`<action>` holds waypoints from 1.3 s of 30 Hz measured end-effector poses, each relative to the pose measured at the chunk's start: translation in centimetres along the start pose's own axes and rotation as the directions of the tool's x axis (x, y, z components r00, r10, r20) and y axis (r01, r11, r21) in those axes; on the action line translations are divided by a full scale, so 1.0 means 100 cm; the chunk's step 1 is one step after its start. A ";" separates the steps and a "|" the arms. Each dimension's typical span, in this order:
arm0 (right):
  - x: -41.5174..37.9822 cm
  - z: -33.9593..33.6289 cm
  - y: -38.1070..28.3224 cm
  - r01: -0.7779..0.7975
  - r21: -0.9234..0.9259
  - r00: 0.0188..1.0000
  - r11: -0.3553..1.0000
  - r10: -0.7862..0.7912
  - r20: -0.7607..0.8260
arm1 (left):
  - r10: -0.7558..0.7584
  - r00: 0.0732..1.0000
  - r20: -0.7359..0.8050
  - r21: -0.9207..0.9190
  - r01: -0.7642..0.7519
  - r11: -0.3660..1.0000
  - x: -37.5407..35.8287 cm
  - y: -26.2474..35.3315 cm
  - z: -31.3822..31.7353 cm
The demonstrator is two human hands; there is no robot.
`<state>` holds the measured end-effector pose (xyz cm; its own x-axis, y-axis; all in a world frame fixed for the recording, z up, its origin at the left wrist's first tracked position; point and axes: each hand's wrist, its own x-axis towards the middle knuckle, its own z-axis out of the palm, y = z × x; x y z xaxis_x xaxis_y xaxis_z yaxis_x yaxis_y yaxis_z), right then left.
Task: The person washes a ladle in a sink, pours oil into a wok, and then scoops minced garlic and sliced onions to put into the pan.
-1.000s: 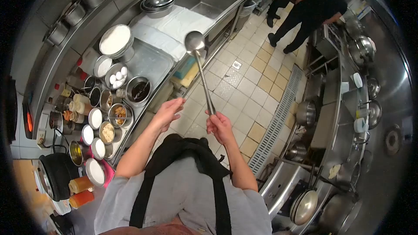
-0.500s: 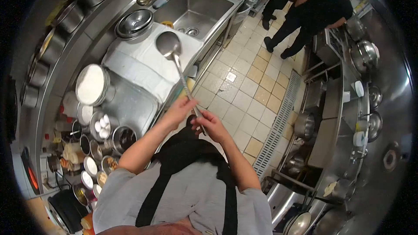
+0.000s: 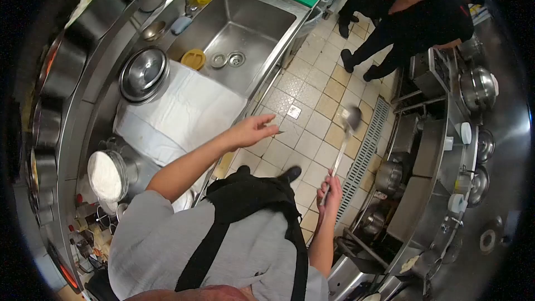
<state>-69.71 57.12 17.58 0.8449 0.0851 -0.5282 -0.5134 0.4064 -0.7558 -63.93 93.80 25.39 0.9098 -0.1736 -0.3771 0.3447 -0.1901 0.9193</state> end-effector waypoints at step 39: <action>0.564 0.360 -0.344 0.510 -0.518 0.805 0.687 -0.170 0.568 | -0.508 0.669 -0.543 -0.583 0.135 0.801 0.291 0.006 -0.235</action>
<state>1.05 80.74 27.73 0.8530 0.5162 -0.0774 0.0005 -0.1491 -0.9888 -31.84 111.31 17.62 0.5589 0.5051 -0.6576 0.5339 0.3876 0.7515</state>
